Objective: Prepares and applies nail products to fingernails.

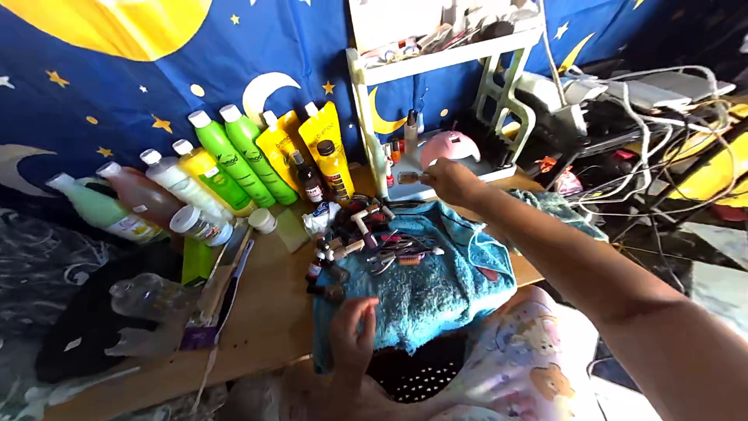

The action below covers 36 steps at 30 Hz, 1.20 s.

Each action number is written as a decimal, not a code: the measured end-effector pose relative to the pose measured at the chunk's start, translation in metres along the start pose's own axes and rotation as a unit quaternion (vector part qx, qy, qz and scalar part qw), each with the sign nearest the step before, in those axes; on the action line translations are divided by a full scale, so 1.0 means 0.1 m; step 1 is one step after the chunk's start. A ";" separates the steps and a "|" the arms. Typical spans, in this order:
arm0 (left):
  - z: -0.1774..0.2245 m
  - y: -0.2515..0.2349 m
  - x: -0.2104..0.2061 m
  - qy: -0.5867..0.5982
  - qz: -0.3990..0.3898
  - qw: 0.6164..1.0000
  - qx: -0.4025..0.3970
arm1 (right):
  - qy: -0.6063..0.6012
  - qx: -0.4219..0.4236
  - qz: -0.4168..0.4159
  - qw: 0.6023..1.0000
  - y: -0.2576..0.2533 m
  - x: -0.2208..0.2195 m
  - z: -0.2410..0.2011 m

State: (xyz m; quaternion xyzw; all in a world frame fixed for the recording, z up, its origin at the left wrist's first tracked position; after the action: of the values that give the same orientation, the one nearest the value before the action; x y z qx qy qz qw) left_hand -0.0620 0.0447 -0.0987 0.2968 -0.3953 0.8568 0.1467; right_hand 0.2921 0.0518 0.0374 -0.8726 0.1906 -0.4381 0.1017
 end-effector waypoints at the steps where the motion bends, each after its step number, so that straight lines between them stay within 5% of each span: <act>1: 0.00 0.00 -0.02 0.016 0.000 1.000 -0.002 | 0.019 -0.026 0.001 0.999 -0.19 -0.04 0.11; 8: -0.01 -0.03 0.13 0.136 -0.056 0.987 0.066 | -0.032 -0.148 -0.012 0.988 -1.27 -0.19 0.26; 16: -0.07 0.00 0.23 0.207 -0.072 0.970 0.110 | -0.101 -0.245 0.013 0.964 -1.57 -0.40 0.09; 24: -0.09 0.02 0.21 0.211 -0.069 0.971 0.094 | -0.138 -0.171 -0.001 0.976 -1.72 -0.51 0.46; 36: -0.08 0.01 0.23 0.211 -0.050 0.973 0.079 | -0.221 -0.149 0.125 0.956 -1.24 -0.05 0.66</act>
State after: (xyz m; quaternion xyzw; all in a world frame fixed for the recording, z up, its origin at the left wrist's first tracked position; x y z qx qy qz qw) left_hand -0.0841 0.0509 -0.0889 0.1391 -0.2715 0.9201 0.2456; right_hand 0.3726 0.1672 0.0367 -0.9222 0.3337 -0.1846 0.0641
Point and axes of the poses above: each hand's wrist, its own y-axis away from the middle knuckle, its own x-axis out of the back of the hand, z = x × y, the point moved 1 cm from there along -y, towards the middle knuckle, and after that the axes turned 13 degrees about -y, right-handed, at the moved point
